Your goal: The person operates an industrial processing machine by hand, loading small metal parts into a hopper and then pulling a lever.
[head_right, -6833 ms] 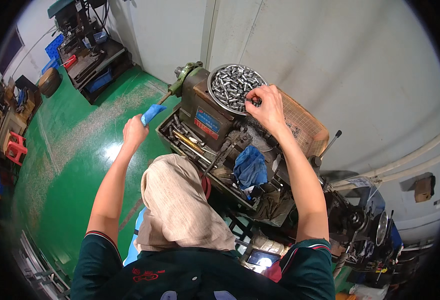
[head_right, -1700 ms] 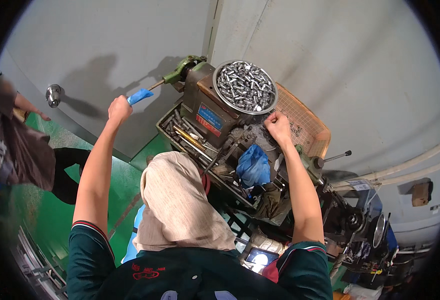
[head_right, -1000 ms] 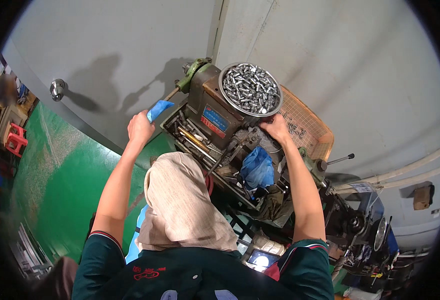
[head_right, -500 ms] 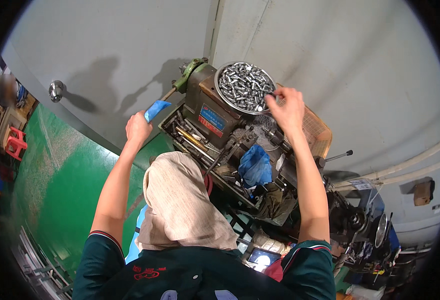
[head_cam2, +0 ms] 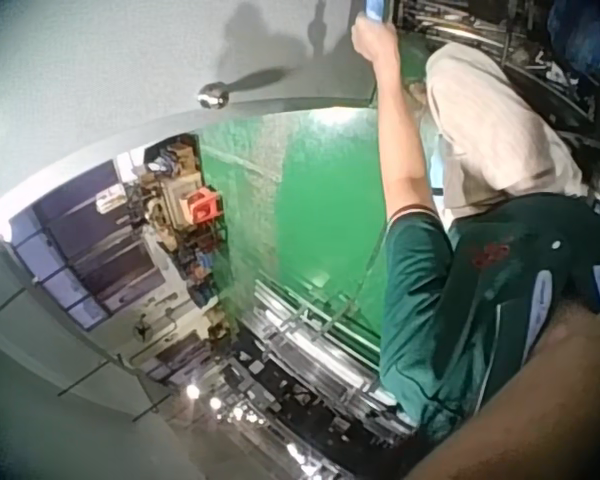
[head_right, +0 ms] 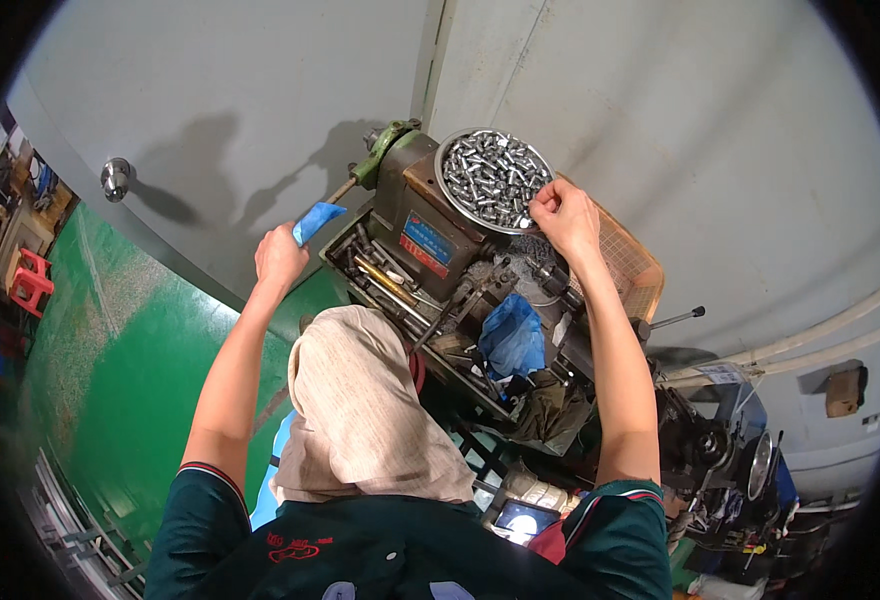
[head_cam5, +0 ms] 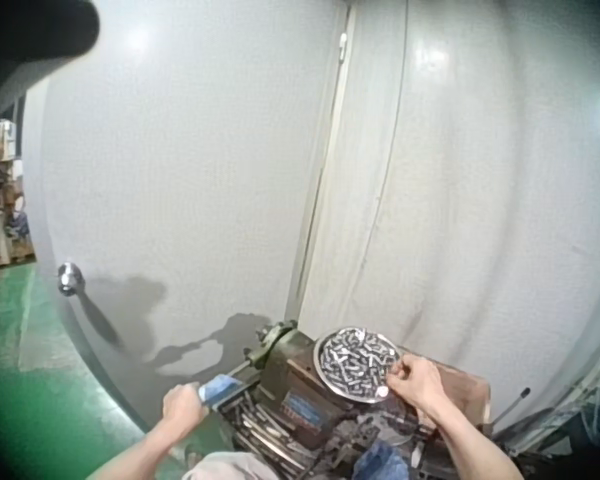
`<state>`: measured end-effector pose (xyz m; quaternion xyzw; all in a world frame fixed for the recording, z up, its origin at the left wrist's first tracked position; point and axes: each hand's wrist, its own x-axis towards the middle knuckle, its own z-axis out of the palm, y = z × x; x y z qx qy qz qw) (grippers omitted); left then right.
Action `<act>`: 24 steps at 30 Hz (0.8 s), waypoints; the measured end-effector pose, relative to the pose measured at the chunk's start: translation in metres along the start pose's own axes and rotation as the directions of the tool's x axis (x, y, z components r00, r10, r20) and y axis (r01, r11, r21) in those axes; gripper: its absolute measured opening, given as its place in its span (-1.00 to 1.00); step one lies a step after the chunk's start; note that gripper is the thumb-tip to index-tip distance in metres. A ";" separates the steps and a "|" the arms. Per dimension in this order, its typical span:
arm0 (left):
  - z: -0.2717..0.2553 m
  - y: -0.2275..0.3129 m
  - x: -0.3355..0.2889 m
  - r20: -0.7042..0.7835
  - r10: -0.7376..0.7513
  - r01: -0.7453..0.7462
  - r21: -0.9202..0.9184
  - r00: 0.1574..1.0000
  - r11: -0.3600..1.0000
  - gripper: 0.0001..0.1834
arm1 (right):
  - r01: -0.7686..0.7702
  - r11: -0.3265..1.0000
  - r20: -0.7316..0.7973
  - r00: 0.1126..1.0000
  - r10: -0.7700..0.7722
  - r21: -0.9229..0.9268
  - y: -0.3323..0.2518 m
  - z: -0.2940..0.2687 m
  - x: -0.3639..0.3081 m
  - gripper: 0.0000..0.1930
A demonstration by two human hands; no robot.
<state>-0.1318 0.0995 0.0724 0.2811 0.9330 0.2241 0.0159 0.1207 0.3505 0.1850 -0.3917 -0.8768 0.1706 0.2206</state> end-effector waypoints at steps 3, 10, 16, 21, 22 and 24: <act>0.001 0.001 0.001 -0.003 0.005 -0.005 -0.004 1.000 1.000 -0.82 | 0.027 1.000 0.016 1.000 -0.027 -0.007 0.000 -0.001 -0.003 -0.85; 0.000 0.003 0.002 0.016 -0.006 0.006 -0.003 1.000 1.000 -0.80 | 0.032 0.999 0.040 0.999 -0.030 -0.036 0.006 0.000 0.001 -0.85; 0.000 0.004 0.001 0.024 -0.012 0.012 -0.002 1.000 1.000 -0.79 | 0.074 0.997 0.003 0.997 -0.074 -0.004 0.001 -0.005 -0.003 -0.81; 0.000 0.002 0.002 0.037 -0.017 0.017 -0.004 0.999 1.000 -0.78 | 0.093 0.979 -0.055 0.995 -0.084 0.181 0.030 -0.023 0.005 -0.80; -0.002 0.000 0.001 0.036 -0.019 0.019 0.000 0.999 1.000 -0.78 | 0.074 0.967 -0.085 0.995 -0.055 0.243 0.037 -0.023 0.006 -0.80; -0.002 0.001 0.001 0.037 -0.016 0.016 -0.002 0.999 1.000 -0.78 | 0.027 0.916 -0.106 0.994 0.017 0.400 0.055 -0.015 0.008 -0.83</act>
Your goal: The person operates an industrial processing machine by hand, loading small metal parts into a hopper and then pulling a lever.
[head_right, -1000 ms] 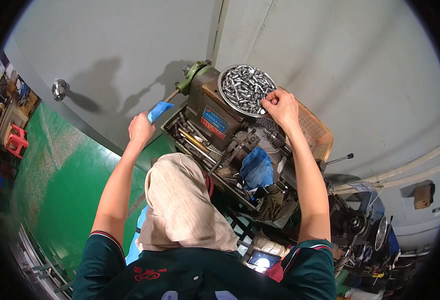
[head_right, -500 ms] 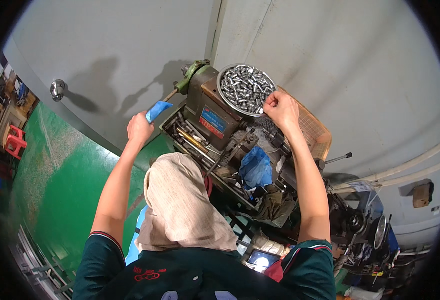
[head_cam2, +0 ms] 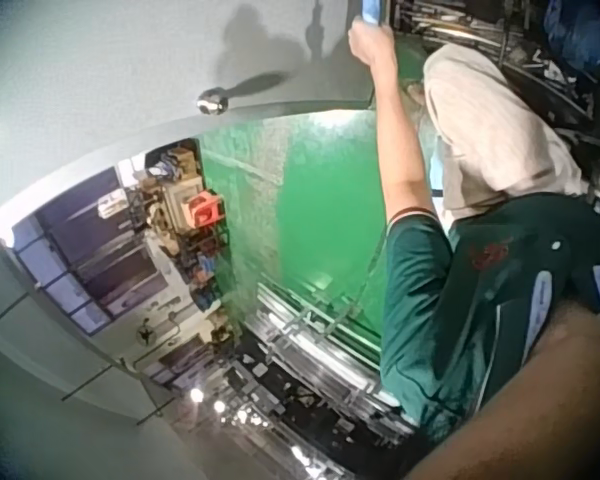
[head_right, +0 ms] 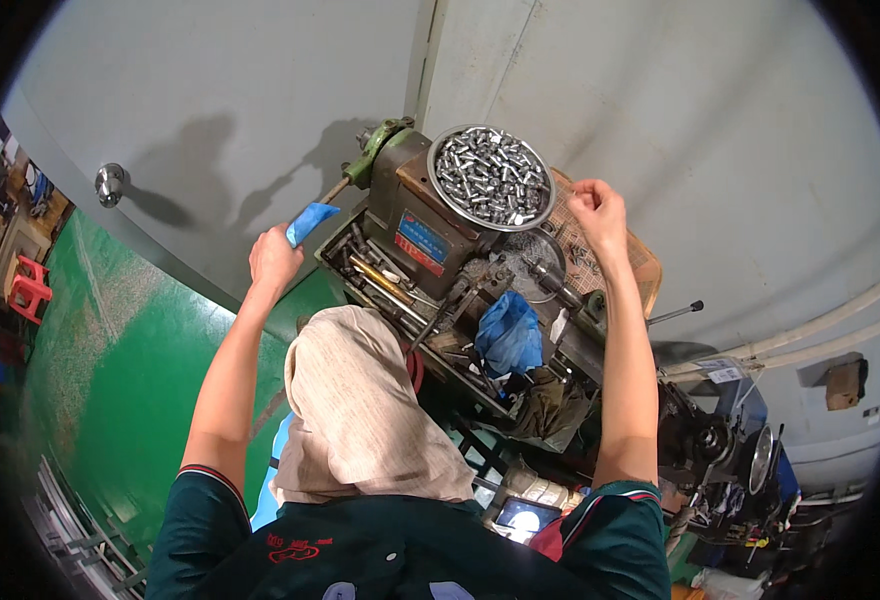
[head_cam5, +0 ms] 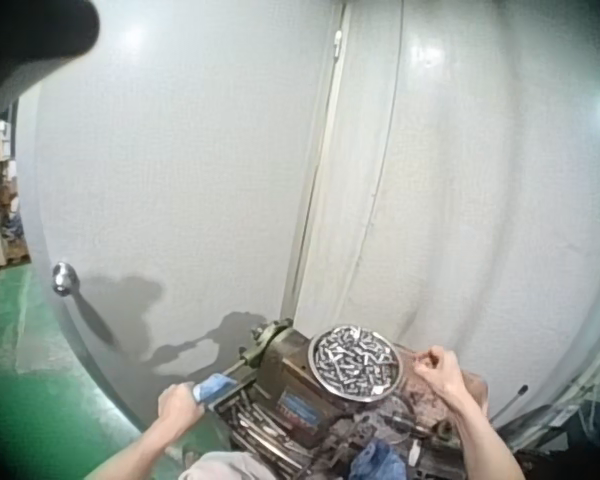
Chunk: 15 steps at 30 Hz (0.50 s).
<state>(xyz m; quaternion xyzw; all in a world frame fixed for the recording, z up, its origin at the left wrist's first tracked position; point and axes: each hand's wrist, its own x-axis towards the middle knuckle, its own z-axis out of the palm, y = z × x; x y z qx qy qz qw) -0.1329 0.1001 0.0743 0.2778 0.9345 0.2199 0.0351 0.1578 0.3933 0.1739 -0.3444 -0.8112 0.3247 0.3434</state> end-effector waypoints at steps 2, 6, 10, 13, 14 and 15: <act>0.000 0.000 0.000 -0.007 -0.013 0.013 -0.024 1.000 1.000 -0.78 | -0.046 0.999 0.024 0.999 0.046 0.004 0.029 0.010 -0.007 -0.85; 0.002 0.004 0.001 -0.005 0.013 -0.013 0.002 1.000 1.000 -0.77 | -0.189 0.982 0.147 0.971 0.187 0.001 0.089 0.041 -0.023 -0.85; 0.001 0.003 0.000 -0.005 0.009 -0.009 0.000 1.000 1.000 -0.77 | -0.215 0.974 0.198 0.954 0.224 -0.066 0.094 0.053 -0.030 -0.85; -0.001 0.001 0.000 0.002 -0.001 0.001 -0.006 1.000 1.000 -0.76 | -0.237 0.972 0.237 0.944 0.229 0.006 0.087 0.057 -0.029 -0.84; -0.001 0.001 0.000 0.007 -0.015 0.015 -0.008 1.000 1.000 -0.76 | -0.220 0.975 0.261 0.943 0.206 0.023 0.082 0.060 -0.030 -0.83; -0.001 0.002 0.000 0.010 -0.013 0.013 -0.008 1.000 1.000 -0.76 | -0.203 0.978 0.284 0.941 0.184 0.041 0.080 0.060 -0.030 -0.82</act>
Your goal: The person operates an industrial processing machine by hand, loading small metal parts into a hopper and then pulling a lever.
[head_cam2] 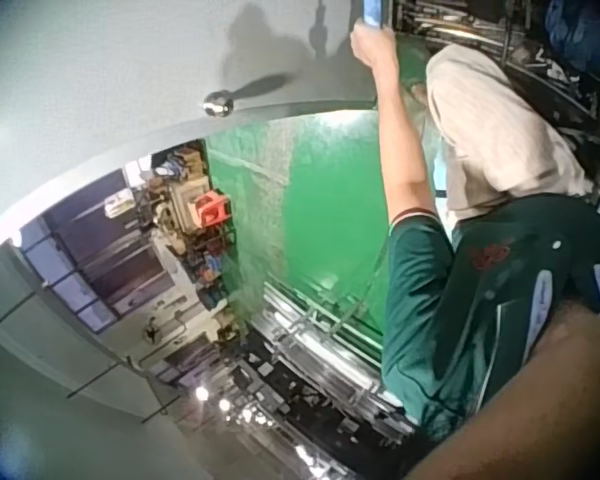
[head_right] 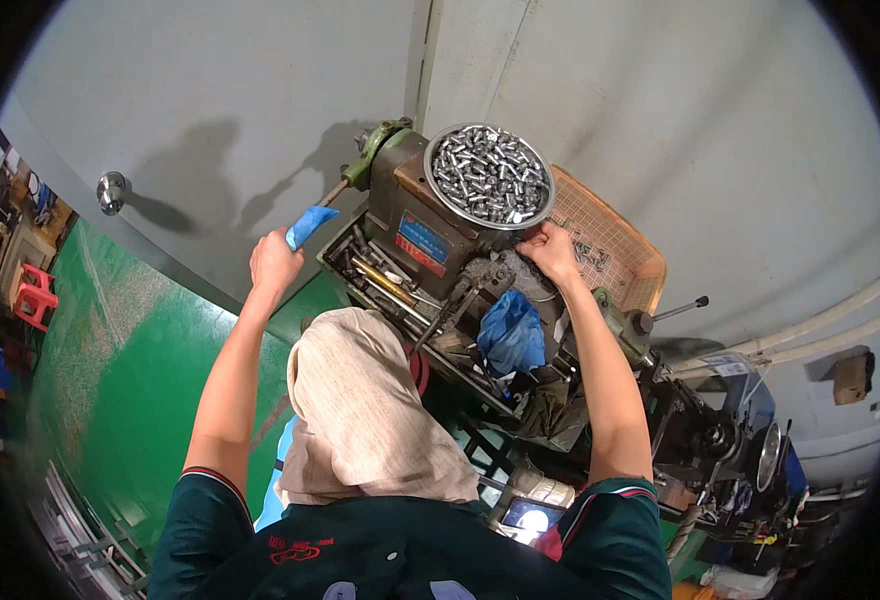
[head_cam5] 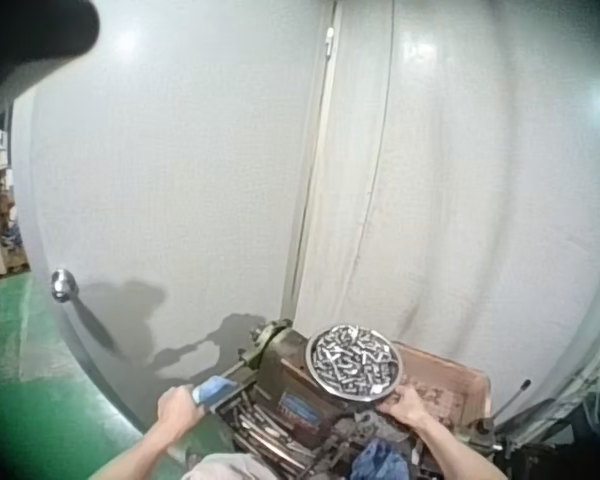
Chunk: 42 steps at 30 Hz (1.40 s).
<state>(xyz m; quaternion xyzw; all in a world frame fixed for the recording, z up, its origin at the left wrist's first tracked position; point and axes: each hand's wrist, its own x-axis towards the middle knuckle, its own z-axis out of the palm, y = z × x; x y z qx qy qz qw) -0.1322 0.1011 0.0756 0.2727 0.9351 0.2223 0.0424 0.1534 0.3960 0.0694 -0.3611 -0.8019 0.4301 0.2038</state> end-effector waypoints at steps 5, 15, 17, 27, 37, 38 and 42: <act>0.002 0.001 0.001 -0.002 0.009 -0.009 0.012 1.000 1.000 -0.75 | 0.001 1.000 0.001 1.000 -0.001 -0.014 -0.001 0.002 0.001 -0.83; 0.000 0.001 0.000 0.009 0.001 -0.001 -0.008 1.000 1.000 -0.75 | -0.038 0.993 0.075 0.996 0.046 -0.111 -0.012 0.002 -0.002 -0.82; 0.001 0.000 -0.001 -0.021 0.013 -0.013 0.004 1.000 1.000 -0.75 | -0.033 0.991 0.074 0.996 0.043 -0.131 -0.008 0.004 0.000 -0.82; 0.003 -0.004 0.007 -0.028 0.028 -0.027 0.027 0.999 0.999 -0.79 | 0.114 0.972 -0.026 0.992 -0.122 -0.206 -0.001 0.011 0.005 -0.77; -0.008 -0.044 0.073 -0.010 -0.048 0.049 0.179 0.999 0.983 -0.79 | 0.176 0.944 0.015 0.984 -0.179 -0.278 -0.018 0.001 -0.001 -0.81; -0.010 -0.043 0.075 0.024 -0.056 0.050 0.202 0.998 0.978 -0.78 | 0.186 0.923 0.012 0.981 -0.194 -0.338 -0.018 -0.007 -0.003 -0.82; -0.013 -0.042 0.074 0.022 -0.082 0.077 0.185 0.996 0.980 -0.78 | 0.002 0.797 -0.130 0.986 -0.101 -0.604 0.008 -0.071 0.005 -0.78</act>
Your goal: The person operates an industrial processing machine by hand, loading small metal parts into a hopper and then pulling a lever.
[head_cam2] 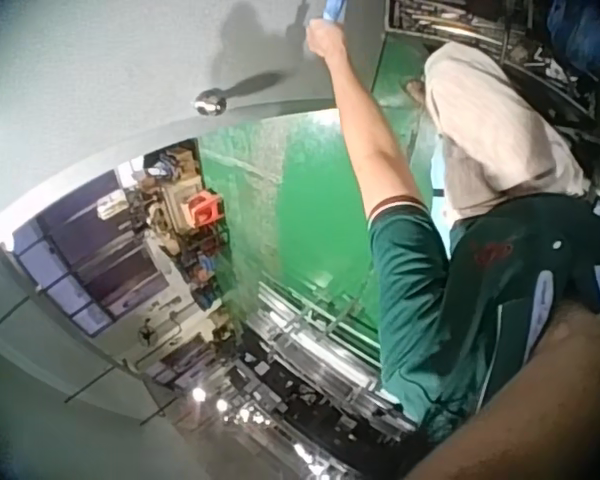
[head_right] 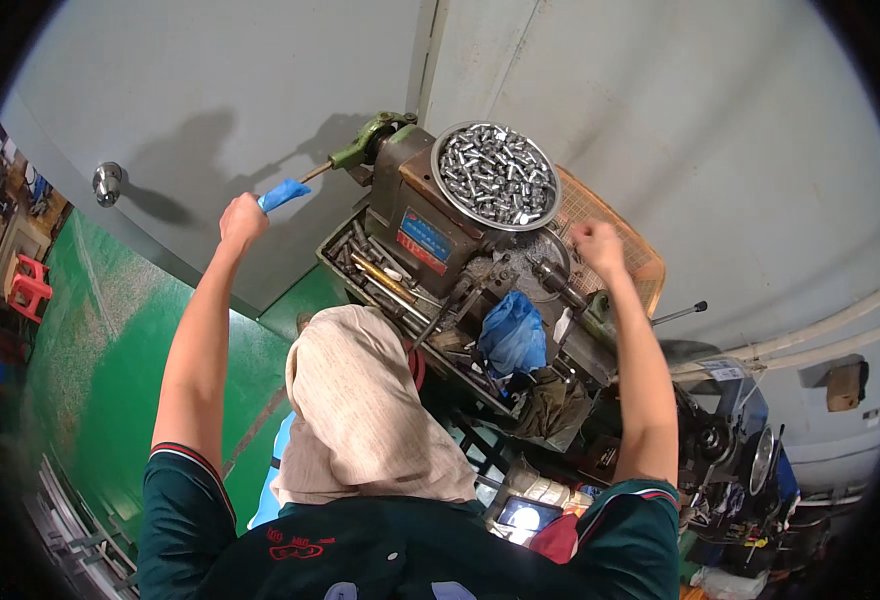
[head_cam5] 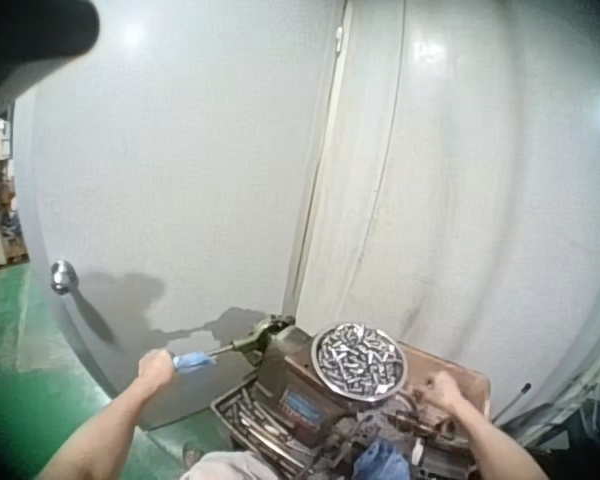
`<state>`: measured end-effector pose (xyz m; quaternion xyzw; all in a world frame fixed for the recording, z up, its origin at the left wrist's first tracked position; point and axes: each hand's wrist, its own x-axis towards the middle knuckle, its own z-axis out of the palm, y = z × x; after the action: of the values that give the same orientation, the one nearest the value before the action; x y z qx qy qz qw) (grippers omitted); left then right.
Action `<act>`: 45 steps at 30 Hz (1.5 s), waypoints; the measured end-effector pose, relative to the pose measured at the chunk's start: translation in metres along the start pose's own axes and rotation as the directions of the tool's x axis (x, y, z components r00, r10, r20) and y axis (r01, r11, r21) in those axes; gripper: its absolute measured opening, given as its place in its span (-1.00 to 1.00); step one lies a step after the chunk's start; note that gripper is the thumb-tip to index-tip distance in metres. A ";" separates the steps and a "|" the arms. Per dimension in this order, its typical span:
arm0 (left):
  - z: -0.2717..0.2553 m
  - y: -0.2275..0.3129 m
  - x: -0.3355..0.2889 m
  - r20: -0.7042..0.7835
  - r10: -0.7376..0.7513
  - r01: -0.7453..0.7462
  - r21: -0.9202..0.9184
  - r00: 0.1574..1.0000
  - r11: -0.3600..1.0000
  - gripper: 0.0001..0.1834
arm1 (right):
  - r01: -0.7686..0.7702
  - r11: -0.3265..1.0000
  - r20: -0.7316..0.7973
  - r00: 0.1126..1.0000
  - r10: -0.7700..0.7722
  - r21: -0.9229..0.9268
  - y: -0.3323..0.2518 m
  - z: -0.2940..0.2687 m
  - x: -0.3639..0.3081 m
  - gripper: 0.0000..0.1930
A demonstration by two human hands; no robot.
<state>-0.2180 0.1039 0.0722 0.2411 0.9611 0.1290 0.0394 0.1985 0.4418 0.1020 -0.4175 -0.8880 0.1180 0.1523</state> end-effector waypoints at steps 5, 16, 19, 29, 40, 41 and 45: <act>0.001 0.004 0.001 0.003 0.007 -0.007 -0.003 1.000 1.000 -0.78 | -0.422 0.772 -0.162 0.905 0.394 -0.475 0.096 -0.063 -0.024 -0.62; 0.004 -0.003 0.002 -0.013 0.052 -0.052 0.015 0.999 0.999 -0.76 | -0.456 0.702 -0.382 0.882 0.275 -0.548 0.136 -0.094 -0.230 -0.62; 0.003 -0.002 0.002 -0.019 0.055 -0.055 0.004 0.998 0.998 -0.75 | -0.465 0.748 -0.361 0.877 0.317 -0.473 0.116 -0.097 -0.252 -0.49; 0.008 -0.002 0.004 -0.033 0.079 -0.078 0.017 0.996 0.997 -0.76 | -0.525 0.689 -0.371 0.849 0.377 -0.500 0.079 -0.093 -0.258 -0.43; 0.010 -0.004 0.005 -0.041 0.101 -0.101 0.013 0.994 0.995 -0.77 | -0.598 0.631 -0.375 0.801 0.466 -0.493 0.065 -0.091 -0.257 -0.42; 0.010 -0.003 0.005 -0.043 0.105 -0.105 0.014 0.994 0.994 -0.78 | -0.599 0.631 -0.376 0.801 0.466 -0.494 0.063 -0.091 -0.256 -0.42; 0.007 0.001 0.002 -0.042 0.103 -0.102 0.023 0.994 0.995 -0.74 | -0.625 0.609 -0.377 0.781 0.499 -0.489 0.062 -0.090 -0.256 -0.43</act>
<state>-0.2185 0.1078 0.0655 0.2875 0.9494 0.1261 0.0096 0.4302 0.2884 0.1205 -0.7113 -0.6808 -0.1646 0.0591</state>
